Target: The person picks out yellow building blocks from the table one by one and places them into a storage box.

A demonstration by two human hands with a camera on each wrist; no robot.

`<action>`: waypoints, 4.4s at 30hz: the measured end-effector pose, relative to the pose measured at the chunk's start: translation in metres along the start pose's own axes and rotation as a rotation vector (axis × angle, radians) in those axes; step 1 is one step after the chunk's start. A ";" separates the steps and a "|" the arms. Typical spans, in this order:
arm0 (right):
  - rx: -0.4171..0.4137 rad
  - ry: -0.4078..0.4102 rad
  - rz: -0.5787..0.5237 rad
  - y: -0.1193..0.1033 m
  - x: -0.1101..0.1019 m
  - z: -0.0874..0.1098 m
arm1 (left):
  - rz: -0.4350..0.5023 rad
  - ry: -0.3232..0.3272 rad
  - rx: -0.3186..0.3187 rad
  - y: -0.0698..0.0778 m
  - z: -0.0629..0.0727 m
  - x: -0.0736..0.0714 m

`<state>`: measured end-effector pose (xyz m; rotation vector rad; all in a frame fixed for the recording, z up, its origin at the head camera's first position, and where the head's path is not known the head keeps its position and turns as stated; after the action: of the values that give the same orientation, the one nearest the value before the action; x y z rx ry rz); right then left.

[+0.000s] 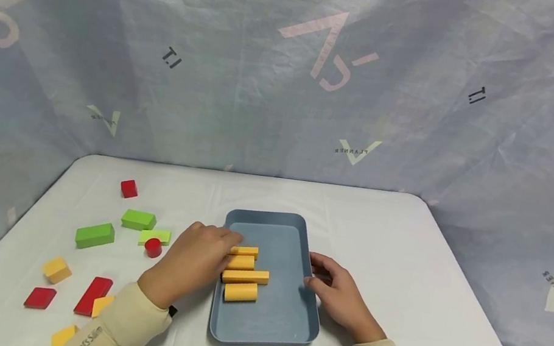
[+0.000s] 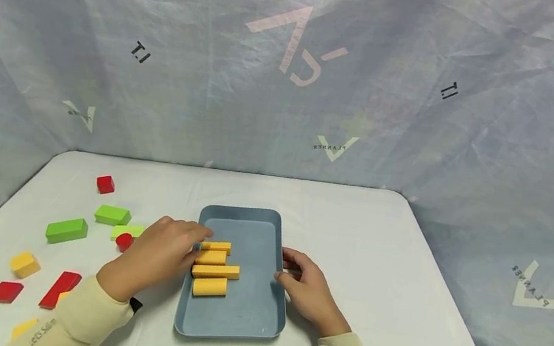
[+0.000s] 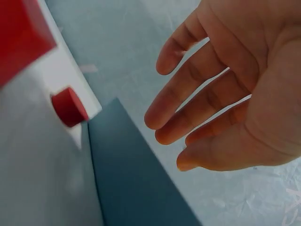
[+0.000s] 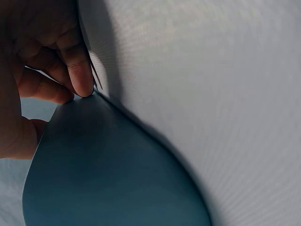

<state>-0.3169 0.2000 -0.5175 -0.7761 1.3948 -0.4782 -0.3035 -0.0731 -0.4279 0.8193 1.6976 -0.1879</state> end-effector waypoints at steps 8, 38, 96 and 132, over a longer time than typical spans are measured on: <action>0.014 -0.005 -0.001 0.001 0.000 0.001 | -0.043 0.026 -0.032 -0.012 0.008 -0.014; 0.008 -0.006 -0.004 0.002 0.001 0.001 | -0.109 0.024 -0.101 -0.041 0.038 -0.032; -0.006 -0.007 0.009 0.002 0.001 -0.001 | -0.071 0.123 -0.442 -0.124 0.123 -0.087; 0.003 -0.005 -0.006 0.001 0.002 -0.001 | 0.110 -0.190 -0.942 -0.174 0.161 -0.077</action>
<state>-0.3174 0.1992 -0.5190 -0.7785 1.3873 -0.4823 -0.2754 -0.3196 -0.4582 0.1690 1.3321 0.5625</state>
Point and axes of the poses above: each hand's wrist, its own z-axis away from the middle knuckle, its own x-axis out of the palm, y = z × x, the point moved 6 cm from there along -z, towards the middle knuckle, and after that the axes turned 14 degrees about z, right-handed, at the moved point
